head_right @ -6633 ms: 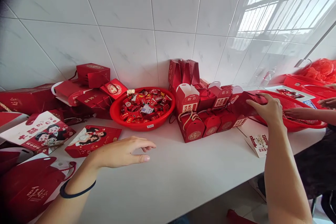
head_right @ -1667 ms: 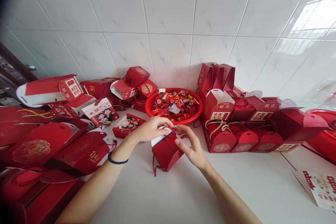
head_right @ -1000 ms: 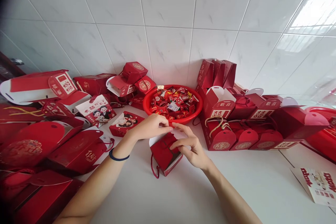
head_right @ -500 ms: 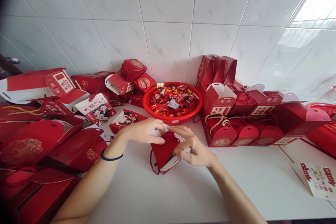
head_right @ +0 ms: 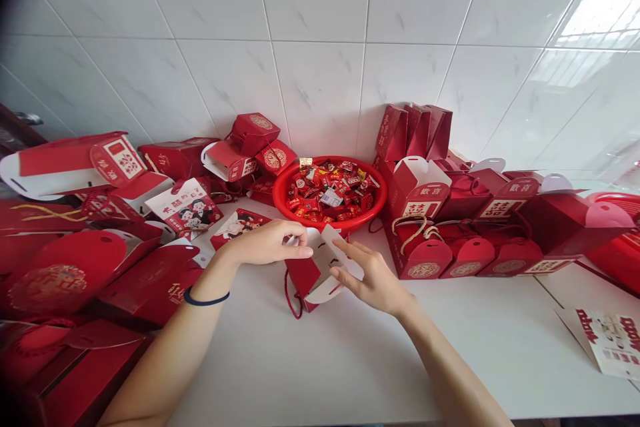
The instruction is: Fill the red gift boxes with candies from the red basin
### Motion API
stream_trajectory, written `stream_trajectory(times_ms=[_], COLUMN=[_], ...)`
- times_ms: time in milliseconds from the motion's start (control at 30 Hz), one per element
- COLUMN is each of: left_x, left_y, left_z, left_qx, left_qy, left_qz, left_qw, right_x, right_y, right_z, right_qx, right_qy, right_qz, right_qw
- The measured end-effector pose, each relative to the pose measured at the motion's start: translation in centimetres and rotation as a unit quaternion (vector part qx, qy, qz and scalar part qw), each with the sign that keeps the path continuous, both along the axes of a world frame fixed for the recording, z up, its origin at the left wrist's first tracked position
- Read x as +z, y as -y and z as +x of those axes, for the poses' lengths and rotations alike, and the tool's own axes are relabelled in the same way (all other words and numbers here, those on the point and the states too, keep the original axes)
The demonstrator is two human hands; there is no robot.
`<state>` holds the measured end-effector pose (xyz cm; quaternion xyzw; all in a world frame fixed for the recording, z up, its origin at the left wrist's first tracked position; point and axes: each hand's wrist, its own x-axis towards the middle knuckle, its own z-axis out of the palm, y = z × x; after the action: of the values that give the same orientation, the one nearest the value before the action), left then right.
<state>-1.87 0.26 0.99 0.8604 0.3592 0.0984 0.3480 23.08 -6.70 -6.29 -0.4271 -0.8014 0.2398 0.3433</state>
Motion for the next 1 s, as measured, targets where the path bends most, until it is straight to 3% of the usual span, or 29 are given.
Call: stream_trajectory(times_ms=[100,233,333,500,600,767,1000], left_x=[-0.4,-0.8,-0.5,0.6,0.2,-1.0,-0.9], left_y=[0.3,0.2,-0.4,-1.1,-1.2,-1.6,-1.9], left_z=[0.8,1.0,-0.1,-2.6,-3.1,-2.5,-2.1], left_qx=[-0.008,0.029,0.033,-0.022,0.0,0.032,0.049], left_qy=[0.001,-0.018,-0.028,-0.084,-0.105,-0.117,-0.055], left_qz=[0.024,0.026,-0.022,-0.151,-0.165,-0.122,-0.087], left_qw=[1.0,0.999,0.999,0.985,0.981,0.985,0.993], right_x=[0.1,0.4,0.4,-0.6,-1.1,-0.6,0.4], right_y=[-0.1,-0.1,-0.1,-0.5,-0.7,-0.6,-0.6], right_z=[-0.1,-0.1,0.1,0.4,0.4,0.3,0.6], right_qx=[-0.034,-0.059,-0.06,-0.025,-0.011,-0.041,-0.088], right_qy=[-0.032,-0.02,-0.025,-0.029,-0.015,-0.004,-0.005], right_qz=[-0.058,-0.129,-0.186,-0.265,-0.26,-0.203,-0.104], right_qw=[0.997,0.99,0.98,0.964,0.965,0.978,0.991])
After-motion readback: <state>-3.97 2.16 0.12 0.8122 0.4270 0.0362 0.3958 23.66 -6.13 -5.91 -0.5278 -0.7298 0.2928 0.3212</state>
